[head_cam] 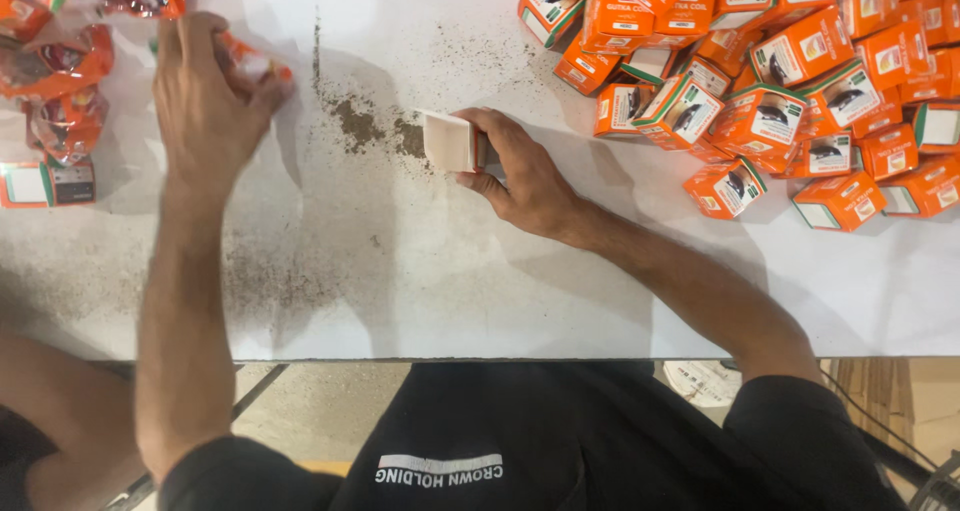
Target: The person picks up small orange product boxes one at a time from a pile on the table, opens a clear plastic bag, places a box inside, and tosses the filled bag onto a pile at the side. They repeat this packing cycle continuously, occasionally brushing boxes aside to reach the work area.
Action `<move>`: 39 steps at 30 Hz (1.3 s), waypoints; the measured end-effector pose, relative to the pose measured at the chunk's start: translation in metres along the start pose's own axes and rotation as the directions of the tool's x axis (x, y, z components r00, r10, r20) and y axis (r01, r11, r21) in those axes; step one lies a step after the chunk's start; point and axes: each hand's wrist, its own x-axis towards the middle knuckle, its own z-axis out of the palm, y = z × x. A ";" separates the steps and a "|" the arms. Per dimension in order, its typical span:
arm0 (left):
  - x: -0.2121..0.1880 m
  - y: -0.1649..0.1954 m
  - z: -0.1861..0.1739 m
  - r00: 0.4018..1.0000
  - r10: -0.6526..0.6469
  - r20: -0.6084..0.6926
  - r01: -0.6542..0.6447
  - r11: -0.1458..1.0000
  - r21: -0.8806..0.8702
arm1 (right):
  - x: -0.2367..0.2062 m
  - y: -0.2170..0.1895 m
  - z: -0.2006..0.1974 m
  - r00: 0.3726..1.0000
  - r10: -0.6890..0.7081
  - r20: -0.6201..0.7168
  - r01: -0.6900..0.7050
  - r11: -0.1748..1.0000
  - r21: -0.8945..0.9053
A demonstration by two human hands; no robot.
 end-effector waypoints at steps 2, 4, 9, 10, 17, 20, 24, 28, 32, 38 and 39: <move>-0.013 0.020 -0.006 0.994 -0.009 -0.109 0.020 0.995 0.102 | -0.007 -0.003 -0.004 0.999 0.047 0.010 -0.048 0.998 0.033; -0.025 0.024 -0.009 0.991 -0.015 -0.134 0.053 0.959 0.278 | -0.013 -0.006 -0.006 0.993 0.113 0.034 -0.115 0.989 0.098; -0.040 -0.003 -0.009 0.960 -0.281 -0.008 0.250 0.840 0.481 | -0.021 -0.004 -0.012 0.996 -0.064 -0.059 0.057 0.993 -0.100; -0.043 -0.009 -0.011 0.960 -0.275 -0.046 0.267 0.856 0.443 | -0.023 -0.003 -0.014 0.998 -0.027 -0.059 0.020 0.994 -0.107; -0.067 -0.017 -0.034 0.954 -0.298 -0.044 0.284 0.839 0.464 | -0.022 0.002 -0.018 0.996 -0.069 -0.055 0.064 0.993 -0.103; -0.068 -0.005 -0.028 0.996 -0.080 -0.044 0.091 0.862 0.498 | -0.020 0.001 -0.017 0.994 -0.095 -0.052 0.086 0.985 -0.148; -0.070 0.034 -0.003 0.989 -0.145 -0.030 0.149 0.976 0.158 | -0.019 0.000 -0.017 0.990 -0.117 -0.073 0.101 0.977 -0.188; -0.074 0.100 0.010 0.909 0.135 -0.395 -0.136 0.990 0.027 | -0.019 0.002 -0.015 0.991 -0.123 -0.057 0.111 0.977 -0.179; -0.063 0.169 0.028 0.852 0.488 -0.187 -0.518 0.837 -0.176 | -0.016 0.007 -0.013 0.987 -0.150 -0.051 0.139 0.973 -0.182; -0.042 0.196 0.055 0.831 0.527 -0.176 -0.526 0.848 0.057 | -0.019 0.011 -0.016 0.983 -0.176 -0.051 0.163 0.966 -0.199; -0.044 0.196 0.054 0.856 0.500 -0.136 -0.493 0.866 0.083 | -0.019 0.011 -0.016 0.986 -0.161 -0.051 0.146 0.966 -0.215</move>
